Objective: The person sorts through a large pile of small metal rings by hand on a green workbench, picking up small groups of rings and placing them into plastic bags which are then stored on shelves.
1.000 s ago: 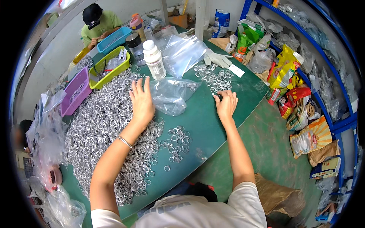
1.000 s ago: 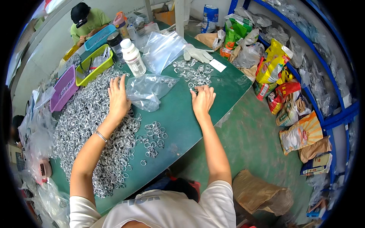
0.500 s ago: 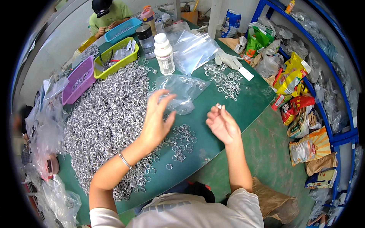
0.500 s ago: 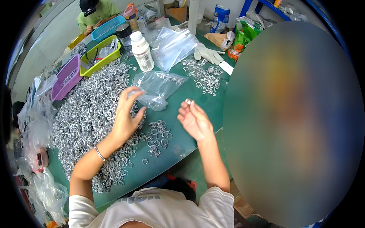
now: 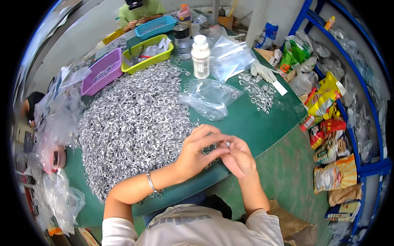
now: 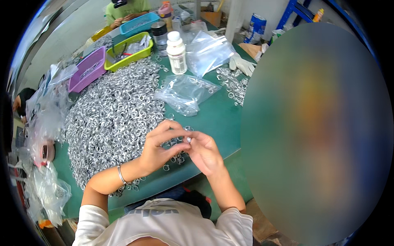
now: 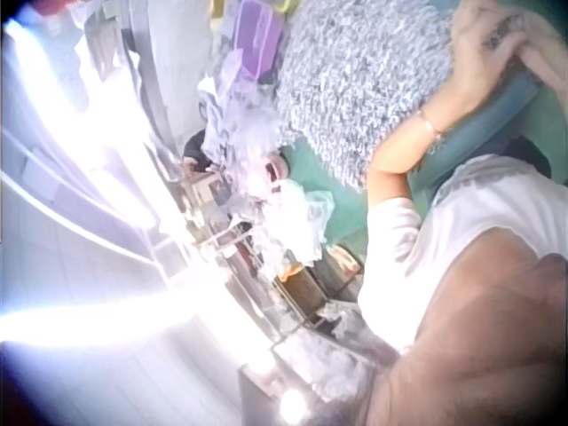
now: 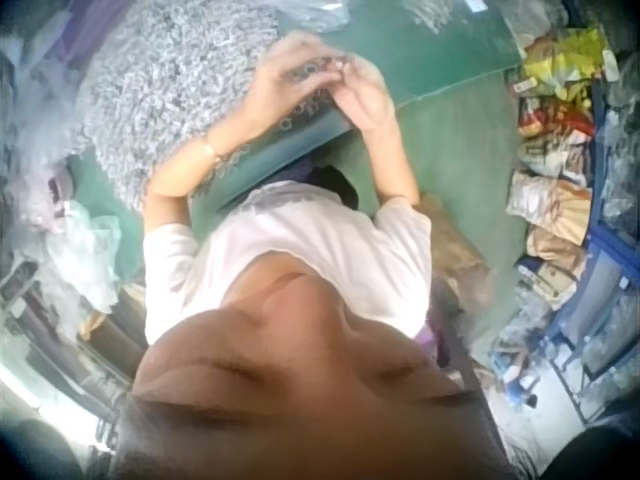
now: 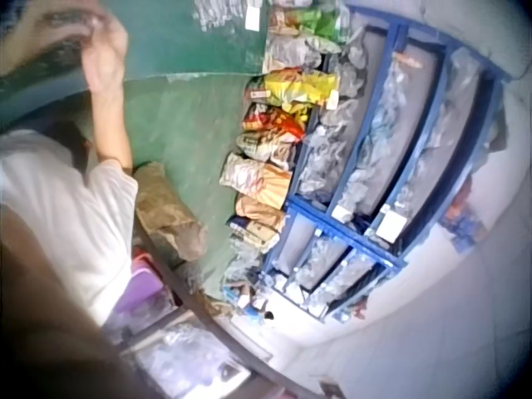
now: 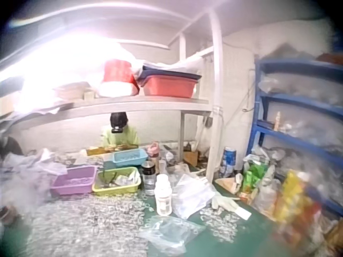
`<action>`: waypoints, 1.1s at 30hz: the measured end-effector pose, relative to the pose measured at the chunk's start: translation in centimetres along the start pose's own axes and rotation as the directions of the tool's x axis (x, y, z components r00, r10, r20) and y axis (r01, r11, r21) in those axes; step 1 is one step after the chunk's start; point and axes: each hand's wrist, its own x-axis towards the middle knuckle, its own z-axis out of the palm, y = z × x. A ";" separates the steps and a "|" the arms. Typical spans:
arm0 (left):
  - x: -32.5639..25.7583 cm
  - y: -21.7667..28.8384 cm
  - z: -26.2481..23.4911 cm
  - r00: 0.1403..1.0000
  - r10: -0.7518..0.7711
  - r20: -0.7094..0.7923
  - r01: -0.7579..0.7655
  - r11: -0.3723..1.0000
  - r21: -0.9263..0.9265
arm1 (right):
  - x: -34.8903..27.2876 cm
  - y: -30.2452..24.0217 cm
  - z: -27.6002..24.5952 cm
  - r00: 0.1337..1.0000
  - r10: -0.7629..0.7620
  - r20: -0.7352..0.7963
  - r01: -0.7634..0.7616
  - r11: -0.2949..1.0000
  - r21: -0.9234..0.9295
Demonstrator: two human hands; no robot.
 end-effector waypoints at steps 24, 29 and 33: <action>-38.8 19.0 -9.6 -0.053 0.264 -0.963 0.717 0.681 0.148 | -3.2 23.0 14.2 0.348 0.872 0.344 -0.363 0.464 -0.808; -46.1 26.0 -2.8 -0.411 0.439 -0.799 0.785 0.616 -0.065 | -5.4 28.0 16.6 0.215 0.902 0.376 -0.352 0.430 -0.831; -49.1 30.5 2.0 -0.590 0.544 -0.596 0.785 0.558 -0.268 | -6.9 31.0 17.4 0.148 0.921 0.361 -0.370 0.390 -0.843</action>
